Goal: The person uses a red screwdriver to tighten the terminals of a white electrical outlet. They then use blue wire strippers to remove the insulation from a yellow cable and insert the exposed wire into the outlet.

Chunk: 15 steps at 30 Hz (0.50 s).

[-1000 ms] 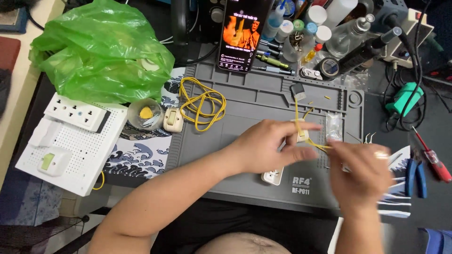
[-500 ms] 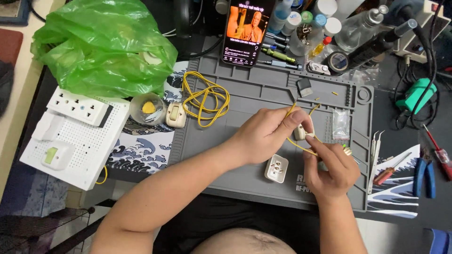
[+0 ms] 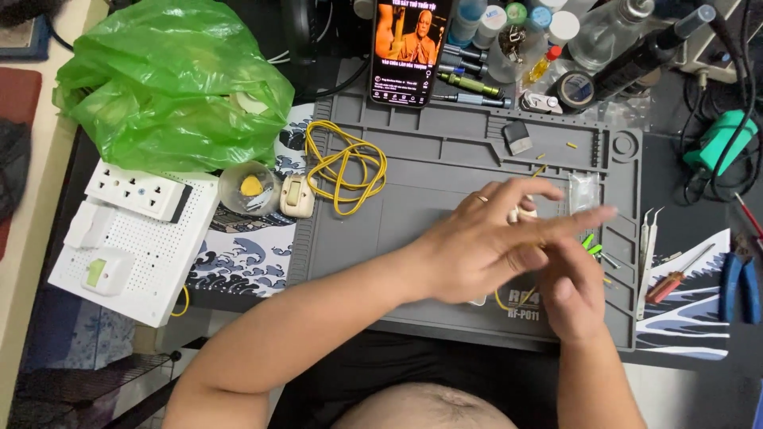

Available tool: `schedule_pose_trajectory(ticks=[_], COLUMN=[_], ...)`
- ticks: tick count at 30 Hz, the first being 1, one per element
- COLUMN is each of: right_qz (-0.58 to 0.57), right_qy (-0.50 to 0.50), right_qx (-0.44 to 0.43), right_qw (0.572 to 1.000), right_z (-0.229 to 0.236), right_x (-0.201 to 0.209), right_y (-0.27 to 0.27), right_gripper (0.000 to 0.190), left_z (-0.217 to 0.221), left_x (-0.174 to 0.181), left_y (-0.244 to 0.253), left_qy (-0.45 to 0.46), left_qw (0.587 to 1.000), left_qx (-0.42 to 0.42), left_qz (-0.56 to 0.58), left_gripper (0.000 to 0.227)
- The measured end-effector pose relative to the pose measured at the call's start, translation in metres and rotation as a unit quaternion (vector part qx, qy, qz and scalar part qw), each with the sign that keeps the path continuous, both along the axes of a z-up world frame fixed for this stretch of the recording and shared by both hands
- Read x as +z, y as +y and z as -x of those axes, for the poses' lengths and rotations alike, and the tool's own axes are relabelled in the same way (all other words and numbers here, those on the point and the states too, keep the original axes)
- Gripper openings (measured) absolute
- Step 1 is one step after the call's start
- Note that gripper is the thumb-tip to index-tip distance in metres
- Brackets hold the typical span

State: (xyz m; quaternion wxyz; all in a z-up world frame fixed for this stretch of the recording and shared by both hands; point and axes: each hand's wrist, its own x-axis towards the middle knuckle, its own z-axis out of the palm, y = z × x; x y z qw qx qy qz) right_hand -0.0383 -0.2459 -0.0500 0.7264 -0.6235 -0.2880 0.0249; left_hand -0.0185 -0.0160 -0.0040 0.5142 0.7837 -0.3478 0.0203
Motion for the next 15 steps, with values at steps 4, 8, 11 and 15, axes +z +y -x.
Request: schedule_pose_trajectory(ticks=[4,8,11,15], right_qz=[0.047,0.106,0.148,0.162], right_qy=[0.081,0.114,0.115,0.119], right_qx=[-0.048,-0.059,0.048,0.038], right_qw=[0.994,0.986,0.981,0.979], right_z=[-0.002,0.0,-0.01,-0.008], right_x=[0.0,-0.014,0.026,0.019], right_y=[-0.006,-0.024,0.0,-0.009], right_gripper=[0.05,0.036,0.059,0.053], left_z=[0.008,0.007,0.008,0.01], left_x=[-0.01,-0.014,-0.009,-0.008], left_y=[-0.008,-0.009,-0.005,-0.007], left_qy=[-0.091,-0.094,-0.086,-0.071], left_qw=[0.991,0.99,0.991,0.992], left_qx=[0.038,0.028,-0.016,-0.045], left_qz=[-0.094,-0.102,-0.101,-0.094], left_gripper=[0.048,0.044,0.043,0.042])
